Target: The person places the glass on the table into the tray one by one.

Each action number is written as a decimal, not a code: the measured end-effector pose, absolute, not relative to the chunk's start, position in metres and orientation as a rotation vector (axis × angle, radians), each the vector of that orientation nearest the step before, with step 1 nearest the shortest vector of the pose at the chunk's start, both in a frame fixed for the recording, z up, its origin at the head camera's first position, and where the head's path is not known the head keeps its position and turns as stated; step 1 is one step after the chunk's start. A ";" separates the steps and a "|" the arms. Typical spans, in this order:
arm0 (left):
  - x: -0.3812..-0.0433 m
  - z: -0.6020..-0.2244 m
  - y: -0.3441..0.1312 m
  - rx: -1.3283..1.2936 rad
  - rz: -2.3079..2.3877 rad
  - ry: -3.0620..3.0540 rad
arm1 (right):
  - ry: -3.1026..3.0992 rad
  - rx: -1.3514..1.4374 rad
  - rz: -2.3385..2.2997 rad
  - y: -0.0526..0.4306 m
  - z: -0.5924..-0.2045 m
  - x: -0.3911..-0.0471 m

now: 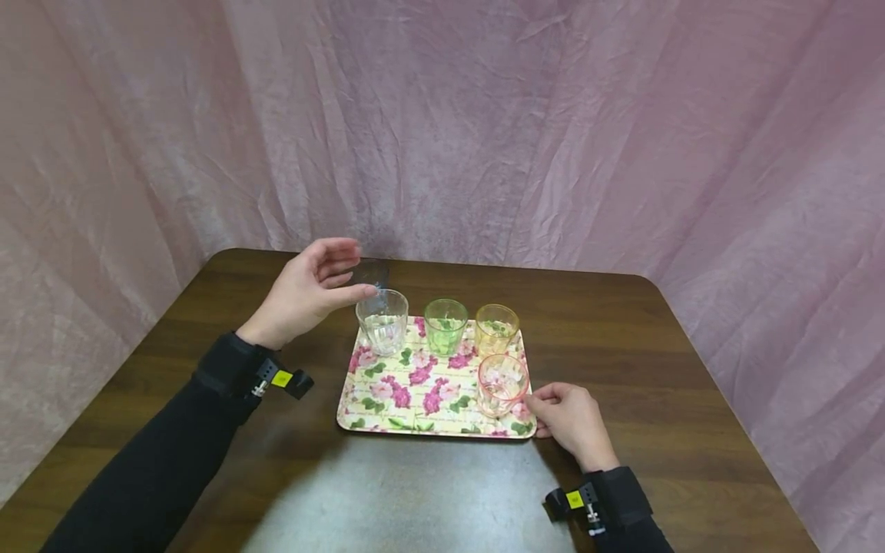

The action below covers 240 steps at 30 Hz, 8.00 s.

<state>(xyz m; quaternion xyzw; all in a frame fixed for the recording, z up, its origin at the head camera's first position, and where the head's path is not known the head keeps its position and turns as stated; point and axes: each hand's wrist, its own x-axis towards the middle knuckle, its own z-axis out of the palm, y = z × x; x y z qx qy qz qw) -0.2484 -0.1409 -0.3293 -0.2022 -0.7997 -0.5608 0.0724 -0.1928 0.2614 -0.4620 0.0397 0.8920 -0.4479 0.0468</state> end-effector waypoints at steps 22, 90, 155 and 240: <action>-0.277 -0.334 -0.173 -0.391 -1.712 -2.326 | 2.699 0.130 -1.398 0.262 -0.463 -0.192; -0.350 -0.449 -0.227 0.047 -1.653 -2.500 | 2.685 0.142 -1.443 0.261 -0.464 -0.193; -0.336 -0.424 -0.242 0.061 -1.705 -2.412 | 2.711 0.111 -1.385 0.263 -0.464 -0.192; -0.288 -0.337 -0.165 -0.455 -1.968 -2.400 | 2.712 0.118 -1.379 0.262 -0.464 -0.194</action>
